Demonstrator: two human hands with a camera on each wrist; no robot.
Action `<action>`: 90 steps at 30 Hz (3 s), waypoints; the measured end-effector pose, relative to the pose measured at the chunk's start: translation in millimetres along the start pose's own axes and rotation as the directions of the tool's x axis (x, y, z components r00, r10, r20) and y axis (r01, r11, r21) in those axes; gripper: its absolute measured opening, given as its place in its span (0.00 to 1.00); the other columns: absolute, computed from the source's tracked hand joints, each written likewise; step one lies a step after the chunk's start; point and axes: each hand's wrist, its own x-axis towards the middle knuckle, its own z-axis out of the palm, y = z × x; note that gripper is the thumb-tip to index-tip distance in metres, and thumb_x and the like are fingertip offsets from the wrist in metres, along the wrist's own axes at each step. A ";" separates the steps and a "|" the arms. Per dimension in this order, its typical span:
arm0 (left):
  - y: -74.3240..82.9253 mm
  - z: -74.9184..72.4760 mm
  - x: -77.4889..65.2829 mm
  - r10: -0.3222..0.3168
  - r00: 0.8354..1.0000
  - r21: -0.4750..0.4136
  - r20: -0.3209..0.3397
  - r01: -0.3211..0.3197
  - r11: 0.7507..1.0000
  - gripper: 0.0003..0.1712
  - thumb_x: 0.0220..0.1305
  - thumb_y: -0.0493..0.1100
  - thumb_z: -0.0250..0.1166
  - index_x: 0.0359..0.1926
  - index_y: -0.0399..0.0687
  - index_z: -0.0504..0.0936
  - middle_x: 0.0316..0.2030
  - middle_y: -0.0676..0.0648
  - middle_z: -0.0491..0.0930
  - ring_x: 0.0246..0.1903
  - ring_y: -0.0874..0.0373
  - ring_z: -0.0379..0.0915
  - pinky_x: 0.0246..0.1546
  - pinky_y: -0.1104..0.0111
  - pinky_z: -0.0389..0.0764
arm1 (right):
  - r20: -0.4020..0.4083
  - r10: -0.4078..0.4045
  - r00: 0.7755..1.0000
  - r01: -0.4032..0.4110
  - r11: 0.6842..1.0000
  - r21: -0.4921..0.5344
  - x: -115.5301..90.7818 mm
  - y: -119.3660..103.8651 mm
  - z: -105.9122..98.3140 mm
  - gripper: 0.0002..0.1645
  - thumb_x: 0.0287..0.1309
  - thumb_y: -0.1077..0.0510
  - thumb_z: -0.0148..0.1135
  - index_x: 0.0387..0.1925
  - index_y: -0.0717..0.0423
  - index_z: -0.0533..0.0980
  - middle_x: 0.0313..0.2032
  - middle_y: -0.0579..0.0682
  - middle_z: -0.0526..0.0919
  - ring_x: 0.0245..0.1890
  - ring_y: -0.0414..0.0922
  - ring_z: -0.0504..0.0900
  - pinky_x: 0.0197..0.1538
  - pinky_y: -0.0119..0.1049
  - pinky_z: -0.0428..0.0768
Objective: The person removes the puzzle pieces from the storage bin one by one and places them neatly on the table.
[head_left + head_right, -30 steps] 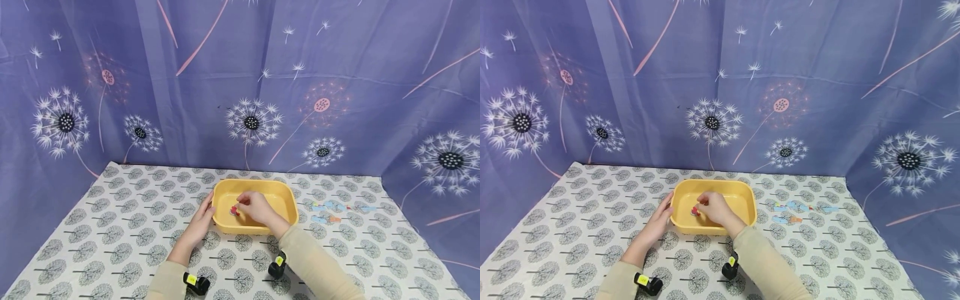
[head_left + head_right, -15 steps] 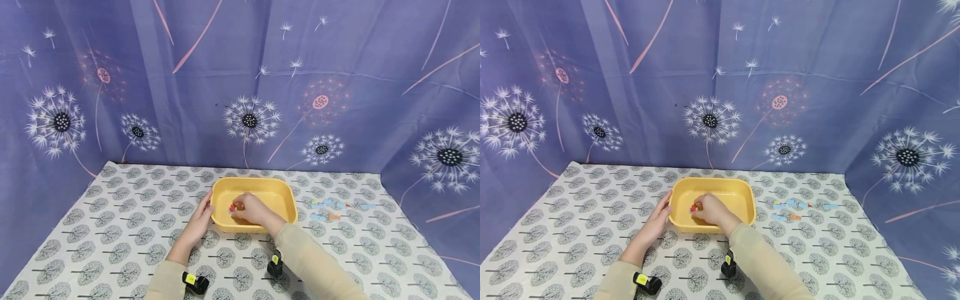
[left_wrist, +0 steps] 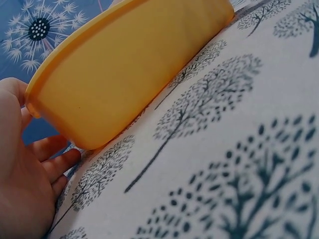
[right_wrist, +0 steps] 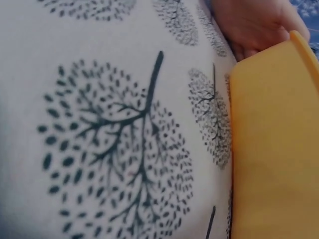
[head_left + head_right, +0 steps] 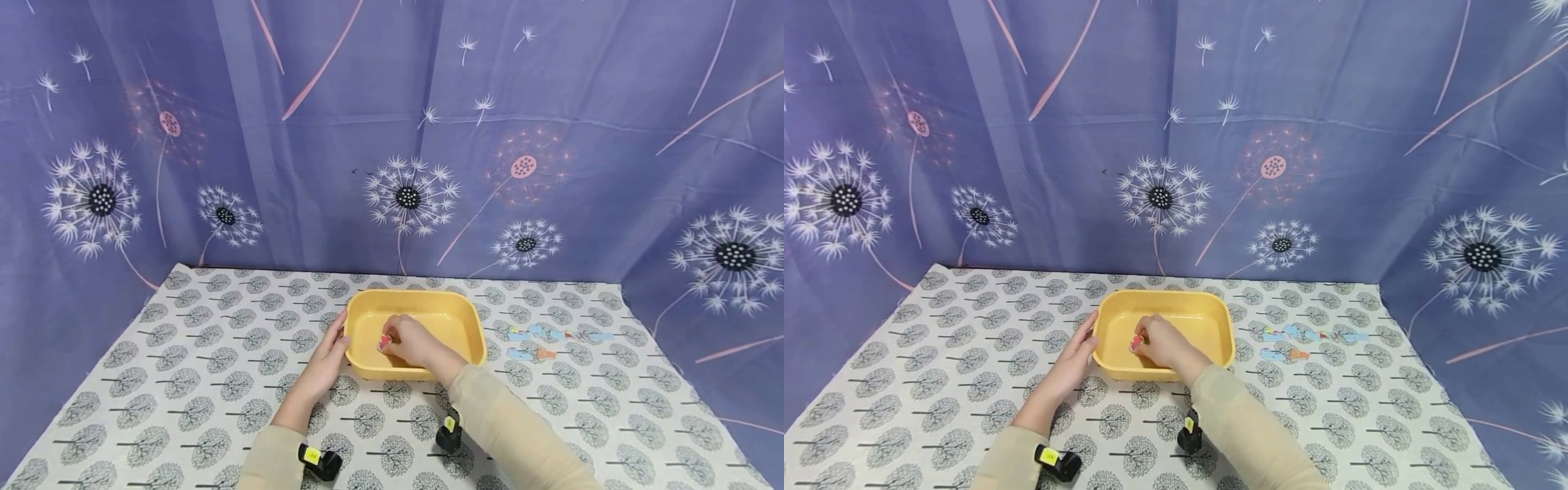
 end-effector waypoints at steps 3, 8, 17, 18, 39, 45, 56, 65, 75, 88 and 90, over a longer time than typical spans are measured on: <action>0.4 0.4 0.0 -0.005 1.000 -0.013 -0.004 0.005 1.000 0.31 0.74 0.45 0.44 0.74 0.60 0.47 0.73 0.42 0.51 0.70 0.43 0.51 0.70 0.50 0.54 | -0.011 0.020 1.000 -0.019 0.997 0.081 -0.1 0.7 -2.1 0.07 0.55 0.63 0.65 0.33 0.59 0.74 0.29 0.48 0.83 0.31 0.39 0.79 0.41 0.32 0.77; 1.9 1.0 -0.7 -0.018 1.000 -0.023 -0.009 0.018 1.000 0.31 0.74 0.46 0.45 0.74 0.62 0.48 0.73 0.43 0.52 0.70 0.44 0.52 0.70 0.50 0.54 | -0.033 0.057 0.998 -0.050 0.985 0.165 -0.2 3.0 -5.5 0.04 0.57 0.65 0.62 0.32 0.59 0.73 0.28 0.50 0.85 0.27 0.37 0.79 0.35 0.28 0.77; 20.2 -1.5 -7.2 -0.040 0.999 -0.007 0.005 0.040 0.999 0.32 0.74 0.44 0.44 0.75 0.55 0.46 0.73 0.42 0.49 0.71 0.42 0.49 0.70 0.49 0.53 | -0.101 0.117 0.988 -0.085 0.957 0.279 -3.8 2.8 -8.8 0.03 0.56 0.65 0.61 0.31 0.59 0.75 0.28 0.50 0.83 0.26 0.39 0.79 0.31 0.27 0.79; 24.4 -1.9 -9.1 -0.045 0.999 0.001 0.008 0.045 0.999 0.32 0.74 0.44 0.44 0.75 0.54 0.46 0.73 0.41 0.49 0.71 0.42 0.49 0.70 0.48 0.53 | -0.104 0.120 0.987 -0.084 0.952 0.295 -4.7 2.4 -9.3 0.02 0.56 0.65 0.61 0.32 0.59 0.75 0.28 0.50 0.83 0.26 0.40 0.80 0.30 0.28 0.80; -0.6 -0.5 0.0 -0.026 1.000 0.004 -0.010 0.026 1.000 0.31 0.74 0.48 0.44 0.74 0.64 0.47 0.73 0.46 0.50 0.71 0.44 0.50 0.69 0.50 0.55 | -0.102 0.181 0.978 -0.094 0.823 0.560 -30.5 16.3 -34.6 0.08 0.57 0.66 0.58 0.38 0.66 0.75 0.34 0.60 0.83 0.33 0.52 0.84 0.38 0.46 0.85; -0.7 -0.9 -2.3 -0.020 1.000 0.022 -0.011 0.020 1.000 0.31 0.74 0.47 0.43 0.74 0.62 0.46 0.74 0.46 0.49 0.71 0.45 0.49 0.70 0.50 0.54 | -0.122 0.159 0.980 -0.054 0.797 0.602 -39.5 22.4 -40.1 0.10 0.56 0.68 0.57 0.39 0.71 0.73 0.35 0.65 0.82 0.33 0.53 0.85 0.39 0.48 0.85; 1.3 -1.2 -3.8 -0.009 1.000 0.029 -0.009 0.010 1.000 0.31 0.74 0.48 0.44 0.74 0.60 0.47 0.73 0.44 0.50 0.71 0.44 0.50 0.70 0.49 0.53 | -0.143 0.201 0.969 -0.061 0.757 0.650 -56.3 29.9 -50.6 0.11 0.55 0.69 0.56 0.40 0.74 0.72 0.36 0.66 0.81 0.32 0.47 0.84 0.43 0.51 0.84; -0.7 0.7 -1.7 -0.005 1.000 0.024 -0.019 0.005 1.000 0.32 0.74 0.47 0.44 0.74 0.59 0.47 0.73 0.45 0.51 0.70 0.44 0.51 0.69 0.49 0.55 | -0.200 0.237 0.951 -0.031 0.713 0.700 -70.8 36.9 -63.7 0.13 0.56 0.70 0.54 0.43 0.76 0.69 0.35 0.62 0.81 0.31 0.40 0.84 0.40 0.40 0.86; 0.0 0.7 -1.3 -0.011 1.000 0.001 -0.009 0.011 1.000 0.31 0.74 0.47 0.43 0.74 0.60 0.46 0.73 0.46 0.50 0.71 0.44 0.51 0.69 0.49 0.55 | -0.258 0.277 0.925 -0.008 0.696 0.718 -88.5 51.7 -77.1 0.21 0.57 0.69 0.57 0.49 0.79 0.67 0.35 0.54 0.82 0.31 0.39 0.84 0.39 0.35 0.86; 1.2 0.6 -2.8 -0.006 1.000 0.002 -0.005 0.006 1.000 0.32 0.74 0.47 0.43 0.75 0.58 0.46 0.74 0.46 0.48 0.71 0.45 0.49 0.70 0.49 0.54 | -0.300 0.343 0.890 -0.022 0.690 0.724 -112.5 73.0 -88.9 0.18 0.59 0.67 0.57 0.48 0.77 0.68 0.32 0.42 0.82 0.32 0.38 0.84 0.40 0.33 0.85; 1.0 0.5 -2.5 -0.005 1.000 0.001 -0.006 0.005 1.000 0.32 0.74 0.47 0.43 0.75 0.58 0.46 0.74 0.46 0.49 0.71 0.45 0.49 0.70 0.49 0.53 | -0.309 0.352 0.884 -0.025 0.694 0.720 -117.0 76.4 -90.7 0.18 0.59 0.67 0.58 0.48 0.77 0.68 0.32 0.42 0.82 0.32 0.37 0.84 0.40 0.32 0.85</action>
